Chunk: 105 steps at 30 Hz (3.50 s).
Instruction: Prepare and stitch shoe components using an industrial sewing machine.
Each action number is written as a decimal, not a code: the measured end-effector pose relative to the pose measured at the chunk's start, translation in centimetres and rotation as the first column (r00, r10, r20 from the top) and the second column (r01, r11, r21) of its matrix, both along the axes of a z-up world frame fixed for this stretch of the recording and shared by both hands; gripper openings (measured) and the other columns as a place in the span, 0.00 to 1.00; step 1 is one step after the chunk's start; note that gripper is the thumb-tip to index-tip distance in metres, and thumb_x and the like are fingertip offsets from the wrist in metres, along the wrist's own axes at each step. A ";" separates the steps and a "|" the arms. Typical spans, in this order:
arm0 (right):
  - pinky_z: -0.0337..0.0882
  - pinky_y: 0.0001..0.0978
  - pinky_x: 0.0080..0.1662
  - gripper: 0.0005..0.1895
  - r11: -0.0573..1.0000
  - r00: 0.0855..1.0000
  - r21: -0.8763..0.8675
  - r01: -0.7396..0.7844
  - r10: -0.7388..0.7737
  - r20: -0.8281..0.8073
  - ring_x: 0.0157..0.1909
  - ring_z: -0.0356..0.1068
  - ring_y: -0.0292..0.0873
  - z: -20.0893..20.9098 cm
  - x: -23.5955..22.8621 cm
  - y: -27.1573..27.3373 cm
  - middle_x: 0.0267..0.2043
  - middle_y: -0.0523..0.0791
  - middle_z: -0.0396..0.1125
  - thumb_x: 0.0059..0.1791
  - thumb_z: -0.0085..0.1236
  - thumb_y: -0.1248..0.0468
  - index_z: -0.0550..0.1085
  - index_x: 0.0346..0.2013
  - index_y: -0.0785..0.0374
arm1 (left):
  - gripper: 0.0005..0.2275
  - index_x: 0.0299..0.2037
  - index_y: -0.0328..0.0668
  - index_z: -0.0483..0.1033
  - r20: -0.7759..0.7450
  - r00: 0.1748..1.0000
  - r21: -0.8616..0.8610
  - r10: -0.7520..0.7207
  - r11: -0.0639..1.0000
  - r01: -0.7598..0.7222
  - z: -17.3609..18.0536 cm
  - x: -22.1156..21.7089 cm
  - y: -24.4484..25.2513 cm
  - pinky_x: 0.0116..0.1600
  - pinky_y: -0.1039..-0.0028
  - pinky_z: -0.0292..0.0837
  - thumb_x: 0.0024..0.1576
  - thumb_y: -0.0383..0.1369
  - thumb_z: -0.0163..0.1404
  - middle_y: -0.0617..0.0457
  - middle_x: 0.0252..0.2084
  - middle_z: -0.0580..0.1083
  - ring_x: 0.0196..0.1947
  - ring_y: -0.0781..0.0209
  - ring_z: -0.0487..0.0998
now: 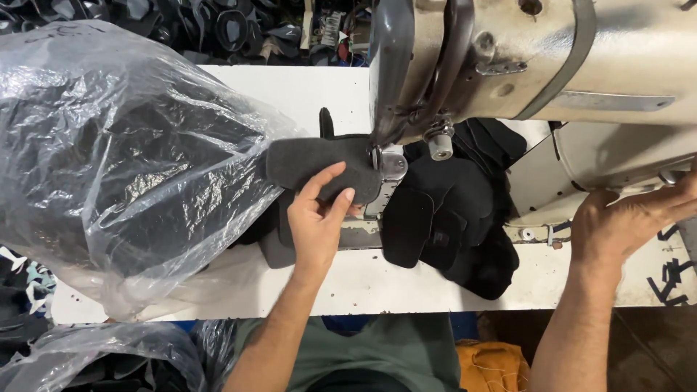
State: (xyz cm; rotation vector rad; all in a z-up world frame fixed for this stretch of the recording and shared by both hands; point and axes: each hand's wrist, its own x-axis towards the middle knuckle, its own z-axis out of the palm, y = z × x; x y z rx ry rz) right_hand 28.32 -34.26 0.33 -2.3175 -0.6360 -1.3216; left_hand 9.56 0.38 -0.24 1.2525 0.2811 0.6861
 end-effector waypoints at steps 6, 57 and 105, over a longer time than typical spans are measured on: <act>0.58 0.54 0.66 0.46 0.999 0.999 -0.007 0.032 -0.032 0.002 0.64 0.51 0.53 -0.5 0.3 -0.2 0.62 0.57 0.51 0.39 0.46 0.86 0.46 0.70 0.68 | 0.16 0.58 0.30 0.75 -0.076 0.997 0.059 0.010 0.998 -0.005 0.5 1.2 0.6 0.36 0.81 0.78 0.58 0.20 0.56 0.51 0.36 0.79 0.29 0.70 0.79; 0.74 0.30 0.40 0.11 0.929 0.698 0.308 -0.205 0.359 -0.619 0.38 0.75 0.38 -2.8 -15.6 12.3 0.42 0.46 0.74 0.53 0.62 0.68 0.74 0.50 0.61 | 0.29 0.80 0.42 0.47 -0.004 0.995 0.312 -0.096 0.946 0.092 -4.5 -1.1 0.7 0.62 0.74 0.69 0.71 0.36 0.44 0.53 0.69 0.65 0.58 0.69 0.70; 0.75 0.27 0.41 0.19 0.622 -0.241 0.761 0.185 0.780 -0.578 0.39 0.72 0.34 -14.2 -18.8 13.9 0.41 0.42 0.73 0.54 0.49 0.69 0.70 0.61 0.65 | 0.12 0.47 0.41 0.80 -0.415 0.909 0.400 0.039 0.905 0.144 -9.6 -11.2 -3.5 0.44 0.72 0.78 0.53 0.23 0.59 0.47 0.41 0.78 0.39 0.55 0.82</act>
